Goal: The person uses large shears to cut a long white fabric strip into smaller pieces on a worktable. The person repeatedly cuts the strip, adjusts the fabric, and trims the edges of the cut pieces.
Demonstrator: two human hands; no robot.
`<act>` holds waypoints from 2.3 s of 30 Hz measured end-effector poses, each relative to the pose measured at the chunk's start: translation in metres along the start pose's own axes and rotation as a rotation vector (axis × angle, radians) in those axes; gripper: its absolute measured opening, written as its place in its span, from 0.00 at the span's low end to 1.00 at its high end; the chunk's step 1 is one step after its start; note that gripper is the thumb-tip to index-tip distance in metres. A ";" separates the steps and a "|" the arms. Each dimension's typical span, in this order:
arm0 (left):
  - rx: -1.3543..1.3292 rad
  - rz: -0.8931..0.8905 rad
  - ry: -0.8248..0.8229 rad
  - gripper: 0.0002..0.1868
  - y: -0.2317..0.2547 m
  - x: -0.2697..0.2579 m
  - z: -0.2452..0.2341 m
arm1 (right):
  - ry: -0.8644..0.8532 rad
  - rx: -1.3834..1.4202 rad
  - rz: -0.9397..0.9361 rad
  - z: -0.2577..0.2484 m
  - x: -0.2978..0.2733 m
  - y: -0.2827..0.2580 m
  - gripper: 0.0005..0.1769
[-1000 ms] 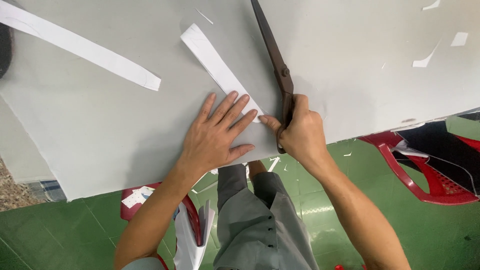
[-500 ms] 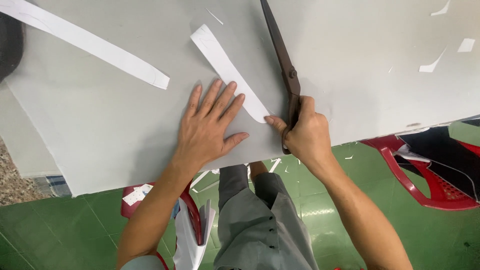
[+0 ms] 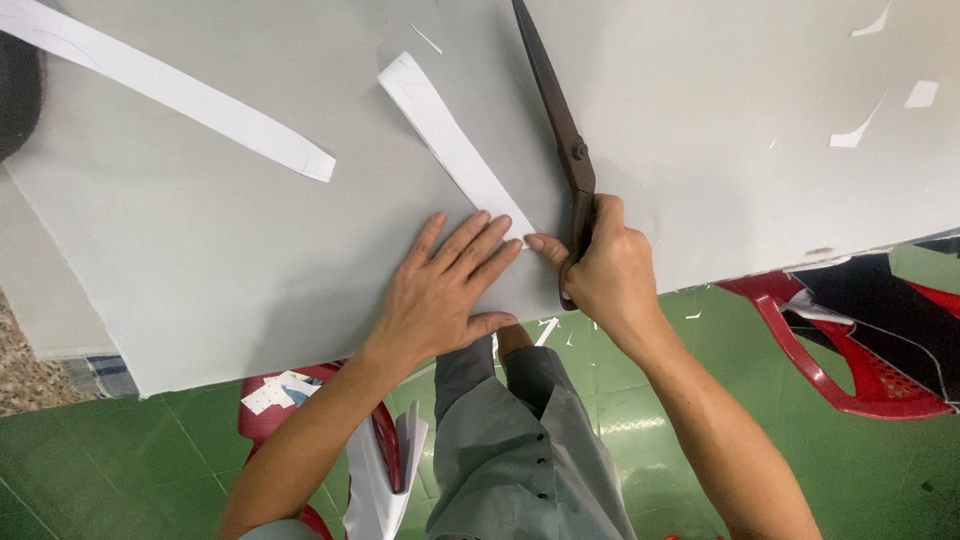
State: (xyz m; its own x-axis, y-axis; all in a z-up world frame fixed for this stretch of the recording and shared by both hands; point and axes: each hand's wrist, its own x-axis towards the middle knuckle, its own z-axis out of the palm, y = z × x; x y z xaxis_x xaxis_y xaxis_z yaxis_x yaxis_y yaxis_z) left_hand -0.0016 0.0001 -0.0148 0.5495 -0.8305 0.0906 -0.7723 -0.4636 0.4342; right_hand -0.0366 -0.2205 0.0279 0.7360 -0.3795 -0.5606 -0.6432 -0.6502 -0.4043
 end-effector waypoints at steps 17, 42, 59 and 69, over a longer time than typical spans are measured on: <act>0.116 0.030 0.053 0.39 0.002 0.005 -0.016 | -0.288 0.248 -0.146 -0.026 -0.097 0.092 0.28; 0.124 0.036 0.025 0.39 -0.003 0.004 -0.019 | -0.662 0.310 -0.141 -0.023 -0.139 0.109 0.33; 0.124 0.033 0.008 0.39 -0.002 0.005 -0.022 | -0.596 0.248 -0.139 -0.016 -0.139 0.107 0.34; 0.118 0.033 0.011 0.38 -0.003 0.005 -0.022 | -0.560 0.190 -0.127 -0.017 -0.140 0.108 0.33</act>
State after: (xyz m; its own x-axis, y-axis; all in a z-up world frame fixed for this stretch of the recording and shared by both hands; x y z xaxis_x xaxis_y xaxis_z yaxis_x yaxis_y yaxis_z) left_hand 0.0099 0.0041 0.0040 0.5262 -0.8428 0.1131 -0.8217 -0.4697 0.3228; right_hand -0.2053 -0.2490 0.0746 0.6194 0.1311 -0.7741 -0.6223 -0.5192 -0.5858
